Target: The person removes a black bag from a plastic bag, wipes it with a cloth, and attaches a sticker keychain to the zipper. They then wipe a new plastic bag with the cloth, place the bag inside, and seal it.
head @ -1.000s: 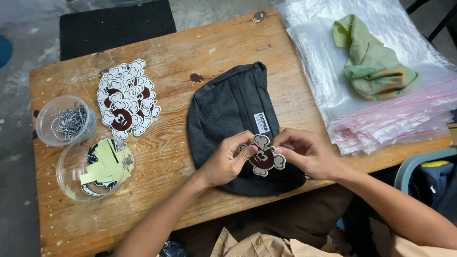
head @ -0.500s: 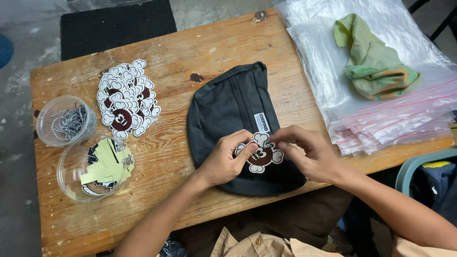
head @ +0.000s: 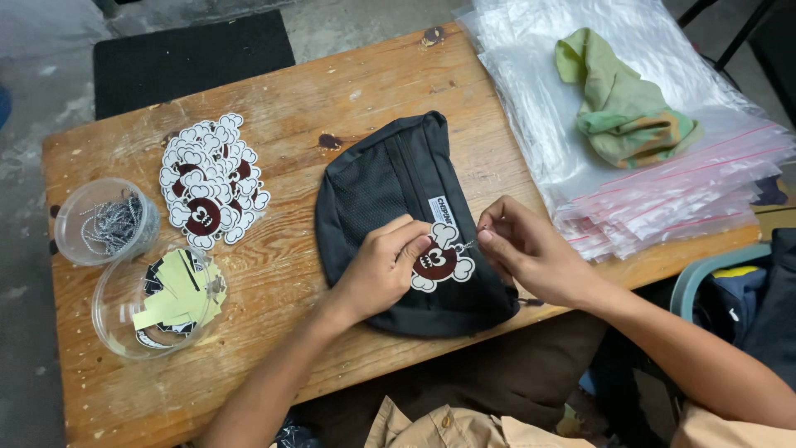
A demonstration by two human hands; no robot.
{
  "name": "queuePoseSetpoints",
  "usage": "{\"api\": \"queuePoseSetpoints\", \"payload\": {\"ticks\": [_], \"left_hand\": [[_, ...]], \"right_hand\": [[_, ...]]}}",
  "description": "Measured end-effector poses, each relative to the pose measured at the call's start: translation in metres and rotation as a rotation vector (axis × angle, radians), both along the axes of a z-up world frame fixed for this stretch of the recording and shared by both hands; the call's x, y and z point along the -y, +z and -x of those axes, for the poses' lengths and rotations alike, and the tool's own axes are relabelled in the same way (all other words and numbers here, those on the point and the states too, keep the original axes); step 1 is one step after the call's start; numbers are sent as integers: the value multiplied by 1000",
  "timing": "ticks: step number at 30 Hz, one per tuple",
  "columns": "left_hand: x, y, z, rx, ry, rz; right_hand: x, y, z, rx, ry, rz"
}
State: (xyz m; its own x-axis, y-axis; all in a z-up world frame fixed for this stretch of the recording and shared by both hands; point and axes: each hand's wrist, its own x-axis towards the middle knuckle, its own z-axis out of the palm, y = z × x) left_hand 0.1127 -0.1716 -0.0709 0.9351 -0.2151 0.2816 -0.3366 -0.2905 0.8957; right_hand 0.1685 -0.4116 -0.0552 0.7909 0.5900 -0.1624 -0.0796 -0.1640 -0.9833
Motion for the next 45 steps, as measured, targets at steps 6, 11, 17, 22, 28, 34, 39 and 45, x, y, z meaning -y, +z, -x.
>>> {"api": "queuePoseSetpoints", "payload": {"ticks": [6, 11, 17, 22, 28, 34, 39, 45], "left_hand": [[6, 5, -7, -10, -27, -209], [11, -11, -13, -32, -69, -377], [18, -18, -14, 69, -92, -696], [40, 5, -11, 291, -14, -773], [56, -6, -15, 136, -205, -302], [58, -17, -15, 107, -167, -78], [60, -22, -17, -14, -186, 56], [60, -22, -17, 49, -165, -29]], "right_hand": [[21, 4, 8, 166, -101, 236], [31, 3, 10, 287, -114, 378], [30, 21, 14, 303, 22, 494], [27, 20, 14, 284, 111, 479], [31, 7, 7, 264, 114, 407], [31, 15, 3, 260, 116, 364], [28, 19, 4, 331, 140, 313], [26, 35, 0, 377, 163, 291]]}}
